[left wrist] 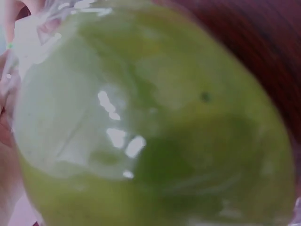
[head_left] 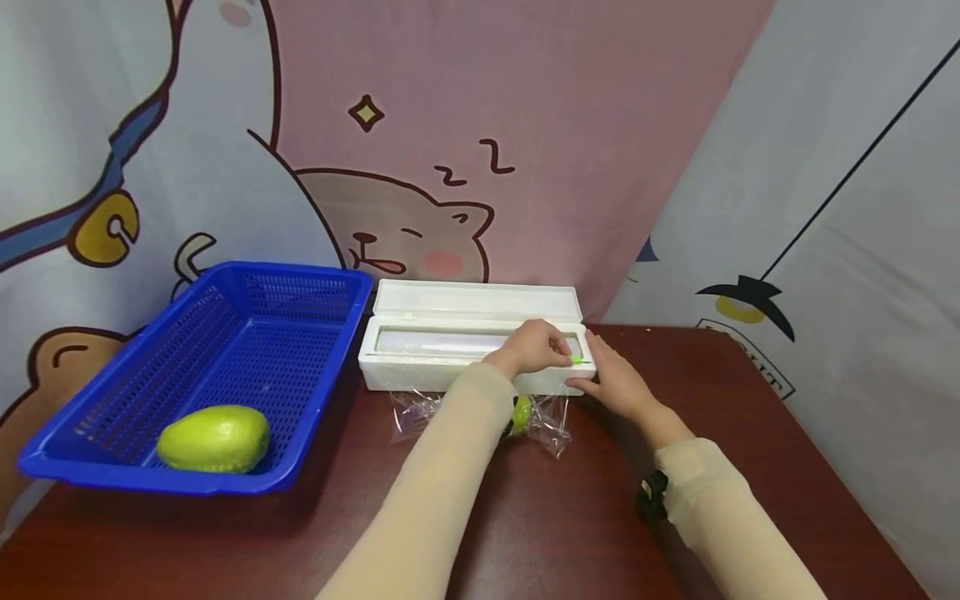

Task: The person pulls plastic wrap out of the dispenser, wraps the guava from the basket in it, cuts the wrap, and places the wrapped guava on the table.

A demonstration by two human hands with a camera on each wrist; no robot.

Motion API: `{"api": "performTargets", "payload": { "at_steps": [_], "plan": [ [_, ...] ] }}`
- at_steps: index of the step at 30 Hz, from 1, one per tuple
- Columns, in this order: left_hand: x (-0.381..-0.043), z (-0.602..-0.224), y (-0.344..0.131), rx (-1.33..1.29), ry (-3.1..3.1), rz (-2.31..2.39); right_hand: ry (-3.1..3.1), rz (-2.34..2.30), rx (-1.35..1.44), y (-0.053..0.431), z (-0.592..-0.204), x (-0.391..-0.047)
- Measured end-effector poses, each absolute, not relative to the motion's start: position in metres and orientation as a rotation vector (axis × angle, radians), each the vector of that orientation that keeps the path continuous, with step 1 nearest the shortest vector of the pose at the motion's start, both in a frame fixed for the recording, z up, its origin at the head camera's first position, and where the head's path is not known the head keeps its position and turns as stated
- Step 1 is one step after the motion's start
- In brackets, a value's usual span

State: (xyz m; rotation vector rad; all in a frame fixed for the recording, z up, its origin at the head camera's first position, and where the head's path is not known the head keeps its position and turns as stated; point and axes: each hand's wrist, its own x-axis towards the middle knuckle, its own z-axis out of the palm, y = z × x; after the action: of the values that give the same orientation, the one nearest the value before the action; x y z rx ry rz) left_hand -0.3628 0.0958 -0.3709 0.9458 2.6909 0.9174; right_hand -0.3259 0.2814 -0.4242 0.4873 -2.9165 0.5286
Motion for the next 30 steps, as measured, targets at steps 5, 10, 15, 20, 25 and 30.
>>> {"api": "performTargets", "payload": {
  "at_steps": [5,10,15,20,25,30],
  "plan": [
    [-0.361,-0.371,0.087,0.921,2.688,0.935,-2.905,0.503,0.515,0.276,-0.424,-0.325],
    [-0.362,-0.372,0.075,0.914,2.721,0.927,-2.916,0.495,0.511,0.274,-0.422,-0.325],
    [-0.361,-0.374,0.066,0.907,2.689,1.019,-2.923,0.505,0.490,0.277,-0.422,-0.324],
    [-0.360,-0.378,0.065,0.893,2.652,1.122,-2.923,0.517,0.498,0.280,-0.424,-0.324],
    [-0.358,-0.379,0.063,0.885,2.656,1.157,-2.928,0.489,0.501,0.281,-0.424,-0.324],
    [-0.358,-0.380,0.063,0.901,2.665,1.159,-2.941,0.450,0.493,0.281,-0.422,-0.324]
  ]
}}
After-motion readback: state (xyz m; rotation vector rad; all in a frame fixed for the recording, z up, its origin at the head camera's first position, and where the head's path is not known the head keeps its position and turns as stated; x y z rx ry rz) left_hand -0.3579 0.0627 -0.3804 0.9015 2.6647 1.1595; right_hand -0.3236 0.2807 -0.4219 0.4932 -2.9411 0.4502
